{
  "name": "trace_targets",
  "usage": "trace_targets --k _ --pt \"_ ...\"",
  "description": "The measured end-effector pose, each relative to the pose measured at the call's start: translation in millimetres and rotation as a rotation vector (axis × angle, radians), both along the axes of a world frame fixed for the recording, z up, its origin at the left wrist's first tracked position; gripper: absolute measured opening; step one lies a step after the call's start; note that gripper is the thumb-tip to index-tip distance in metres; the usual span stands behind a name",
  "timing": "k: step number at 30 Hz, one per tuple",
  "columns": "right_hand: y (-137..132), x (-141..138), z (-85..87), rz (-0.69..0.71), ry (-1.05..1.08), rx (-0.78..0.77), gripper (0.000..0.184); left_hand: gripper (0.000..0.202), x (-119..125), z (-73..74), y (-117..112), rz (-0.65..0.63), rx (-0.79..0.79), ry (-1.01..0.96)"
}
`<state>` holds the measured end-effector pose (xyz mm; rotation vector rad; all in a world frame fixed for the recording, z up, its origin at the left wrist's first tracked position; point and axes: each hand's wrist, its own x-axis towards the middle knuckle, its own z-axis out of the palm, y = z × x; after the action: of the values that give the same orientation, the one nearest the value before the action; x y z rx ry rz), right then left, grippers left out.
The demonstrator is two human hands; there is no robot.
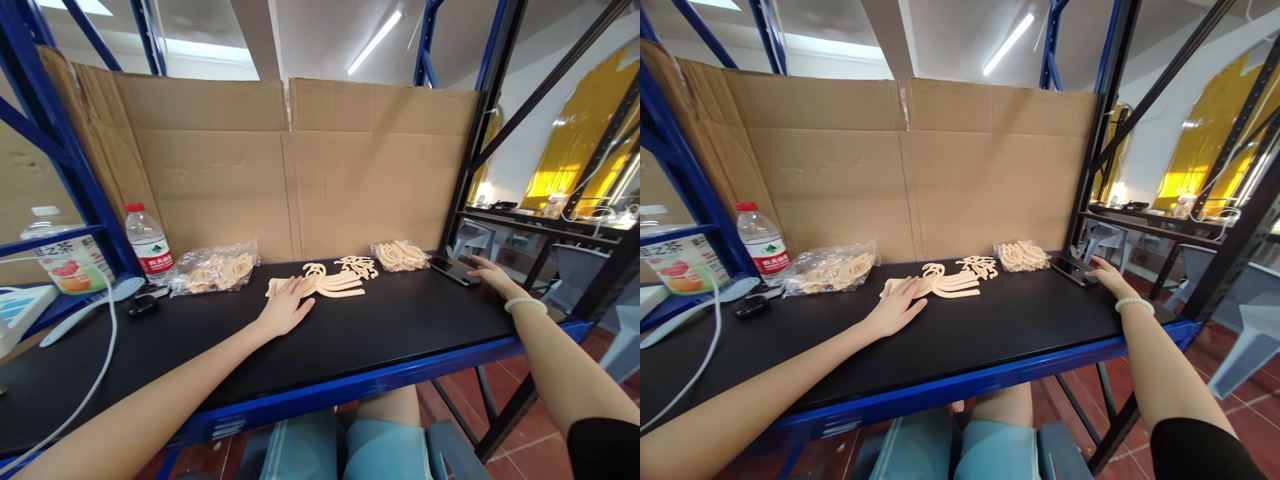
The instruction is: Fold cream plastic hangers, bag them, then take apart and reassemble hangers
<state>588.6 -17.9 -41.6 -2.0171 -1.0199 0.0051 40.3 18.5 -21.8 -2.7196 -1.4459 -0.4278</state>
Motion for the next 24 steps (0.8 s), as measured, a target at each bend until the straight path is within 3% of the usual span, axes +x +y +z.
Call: trace_targets --k 10,24 --pt "3.3 10.1 -6.1 0.128 0.233 -0.070 0.073 0.055 0.6 0.9 -0.8 0.010 -0.013 -0.006" --pt "1.0 4.4 -1.5 0.178 0.235 -0.112 0.075 0.055 0.5 0.8 -1.2 0.025 -0.022 0.010"
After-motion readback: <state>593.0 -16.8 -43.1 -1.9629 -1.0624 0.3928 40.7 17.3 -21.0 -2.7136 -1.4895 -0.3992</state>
